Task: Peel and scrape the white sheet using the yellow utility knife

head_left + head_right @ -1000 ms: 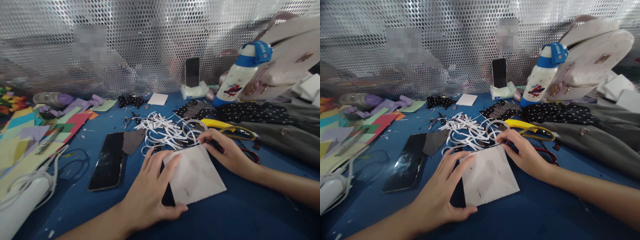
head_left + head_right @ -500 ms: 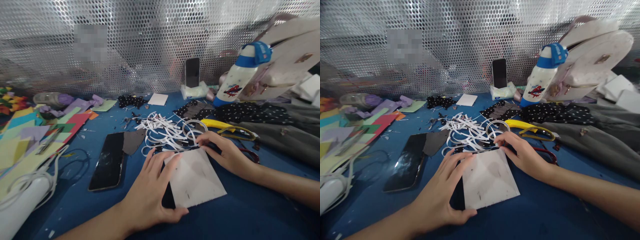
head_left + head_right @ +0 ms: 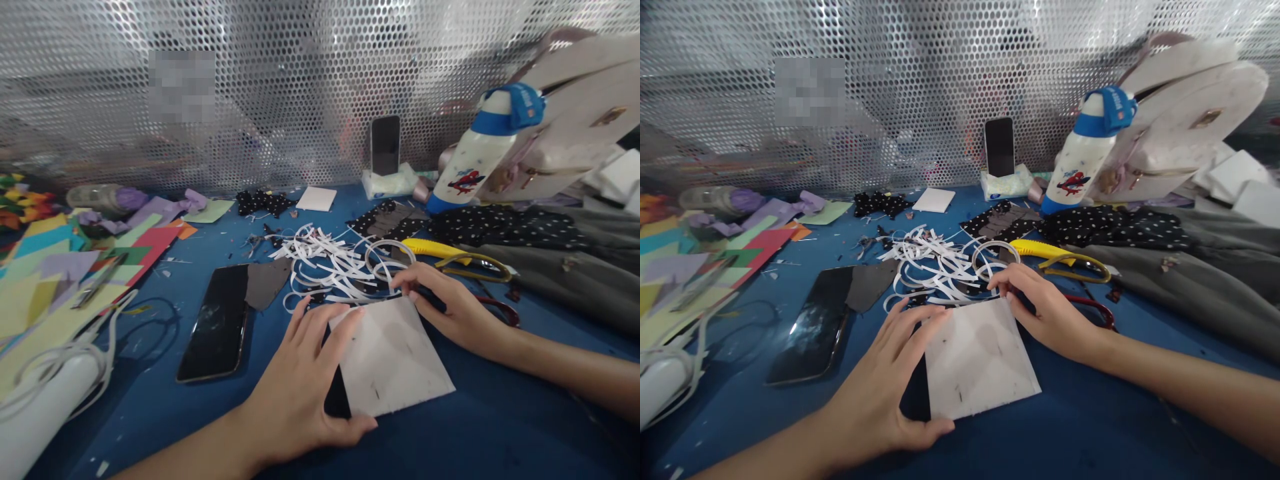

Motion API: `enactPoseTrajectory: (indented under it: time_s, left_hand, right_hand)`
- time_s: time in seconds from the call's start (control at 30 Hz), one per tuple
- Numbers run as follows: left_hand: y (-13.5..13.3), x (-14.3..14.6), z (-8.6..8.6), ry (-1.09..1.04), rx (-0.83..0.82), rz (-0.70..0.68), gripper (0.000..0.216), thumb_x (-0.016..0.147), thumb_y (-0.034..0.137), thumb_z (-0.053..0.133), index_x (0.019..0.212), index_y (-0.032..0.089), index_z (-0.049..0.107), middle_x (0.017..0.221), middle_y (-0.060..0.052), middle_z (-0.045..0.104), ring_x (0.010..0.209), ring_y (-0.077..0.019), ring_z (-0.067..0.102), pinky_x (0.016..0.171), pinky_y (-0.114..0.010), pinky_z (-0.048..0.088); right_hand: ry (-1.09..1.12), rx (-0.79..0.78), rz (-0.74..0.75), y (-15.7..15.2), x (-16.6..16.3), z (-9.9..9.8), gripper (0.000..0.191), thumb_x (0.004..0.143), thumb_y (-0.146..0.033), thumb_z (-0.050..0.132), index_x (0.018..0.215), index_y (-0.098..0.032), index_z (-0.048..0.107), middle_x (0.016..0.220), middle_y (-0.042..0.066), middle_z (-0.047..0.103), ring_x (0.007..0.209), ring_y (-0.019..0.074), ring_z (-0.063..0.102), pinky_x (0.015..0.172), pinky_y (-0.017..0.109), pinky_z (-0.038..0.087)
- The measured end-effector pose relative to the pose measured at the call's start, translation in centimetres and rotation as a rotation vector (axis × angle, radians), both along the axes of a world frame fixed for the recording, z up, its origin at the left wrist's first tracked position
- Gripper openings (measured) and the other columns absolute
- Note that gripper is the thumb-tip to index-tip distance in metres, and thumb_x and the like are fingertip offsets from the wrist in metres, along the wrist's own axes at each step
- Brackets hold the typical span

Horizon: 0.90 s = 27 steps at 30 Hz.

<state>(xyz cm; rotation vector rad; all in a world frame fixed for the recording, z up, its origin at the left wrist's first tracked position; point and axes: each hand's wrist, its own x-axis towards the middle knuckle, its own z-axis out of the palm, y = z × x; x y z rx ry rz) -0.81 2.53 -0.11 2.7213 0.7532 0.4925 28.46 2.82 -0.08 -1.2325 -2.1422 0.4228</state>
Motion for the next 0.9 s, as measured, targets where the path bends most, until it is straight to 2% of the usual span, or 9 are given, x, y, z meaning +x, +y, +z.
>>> enactPoseTrajectory:
  time_s: [0.17,0.3,0.4,0.47,0.53,0.6,0.73,0.77,0.9]
  left_hand:
    - [-0.2,-0.2,0.0,-0.125,-0.038,0.091,0.105,0.080,0.058,0.073,0.157,0.022,0.012,0.151,-0.019,0.036,0.143,-0.0409,0.032,0.119,-0.072,0.014]
    - [-0.2,-0.2,0.4,-0.233,-0.120,0.214,0.102,0.080,0.047,0.076,0.157,0.026,0.013,0.152,-0.017,0.031,0.142,-0.0383,0.032,0.117,-0.065,0.029]
    - [-0.2,-0.2,0.4,-0.318,-0.086,0.321,0.100,0.080,0.044,0.077,0.157,0.026,0.016,0.151,-0.016,0.030,0.142,-0.0363,0.032,0.115,-0.057,0.038]
    - [-0.3,-0.2,0.2,-0.367,-0.025,0.370,0.101,0.081,0.047,0.077,0.158,0.025,0.017,0.151,-0.016,0.030,0.142,-0.0363,0.033,0.114,-0.054,0.039]
    - [-0.3,-0.3,-0.1,-0.385,0.019,0.397,0.103,0.079,0.051,0.079,0.159,0.026,0.018,0.151,-0.016,0.031,0.142,-0.0372,0.033,0.114,-0.054,0.040]
    - [-0.2,-0.4,-0.4,-0.391,0.042,0.403,0.104,0.078,0.056,0.079,0.159,0.028,0.019,0.150,-0.016,0.032,0.141,-0.0391,0.034,0.111,-0.057,0.042]
    - [0.0,-0.3,-0.7,-0.418,0.011,0.418,0.099,0.082,0.058,0.075,0.159,0.030,0.019,0.150,-0.016,0.033,0.140,-0.0403,0.036,0.109,-0.060,0.043]
    - [0.1,-0.2,-0.7,-0.417,0.006,0.420,0.100,0.082,0.061,0.074,0.159,0.031,0.019,0.150,-0.016,0.033,0.140,-0.0407,0.035,0.110,-0.062,0.042]
    - [0.2,-0.3,-0.8,-0.397,0.018,0.384,0.111,0.074,0.075,0.072,0.159,0.032,0.015,0.154,-0.017,0.030,0.142,-0.0444,0.032,0.111,-0.067,0.036]
  right_hand:
    - [0.098,-0.004,-0.003,-0.2,-0.2,-0.1,0.029,0.100,-0.014,0.045,0.125,-0.027,0.053,0.120,0.009,0.057,0.112,0.0230,0.057,0.094,0.039,0.052]
    - [0.291,-0.077,-0.028,-0.3,-0.2,-0.3,0.032,0.102,-0.023,0.048,0.134,-0.030,0.047,0.133,0.009,0.054,0.122,0.0235,0.057,0.100,0.038,0.052]
    - [0.315,-0.129,0.005,-0.4,0.1,0.0,0.032,0.104,-0.032,0.047,0.135,-0.031,0.048,0.125,0.008,0.062,0.115,0.0240,0.062,0.093,0.036,0.054]
    - [0.262,-0.133,0.075,-0.5,0.3,0.5,0.028,0.105,-0.037,0.044,0.129,-0.029,0.055,0.113,0.006,0.068,0.104,0.0237,0.066,0.086,0.034,0.055]
    - [0.236,-0.116,0.135,-0.7,0.4,1.2,0.029,0.106,-0.042,0.040,0.114,-0.026,0.063,0.099,0.005,0.071,0.089,0.0218,0.067,0.079,0.031,0.054]
    - [0.261,-0.109,0.194,-0.8,0.4,1.7,0.040,0.106,-0.049,0.036,0.101,-0.024,0.066,0.091,0.005,0.071,0.081,0.0205,0.066,0.074,0.030,0.053]
    - [0.293,-0.190,0.368,-0.8,0.3,1.8,0.049,0.102,-0.059,0.039,0.103,-0.019,0.068,0.092,0.008,0.072,0.082,0.0206,0.065,0.076,0.030,0.051]
    - [0.292,-0.213,0.368,-0.8,0.3,1.6,0.046,0.101,-0.058,0.045,0.102,-0.018,0.068,0.093,0.007,0.072,0.082,0.0198,0.065,0.076,0.029,0.051]
    - [0.412,-0.241,0.183,-0.5,0.2,0.7,0.030,0.093,-0.048,0.066,0.092,-0.018,0.068,0.089,0.005,0.070,0.083,0.0184,0.062,0.078,0.028,0.050]
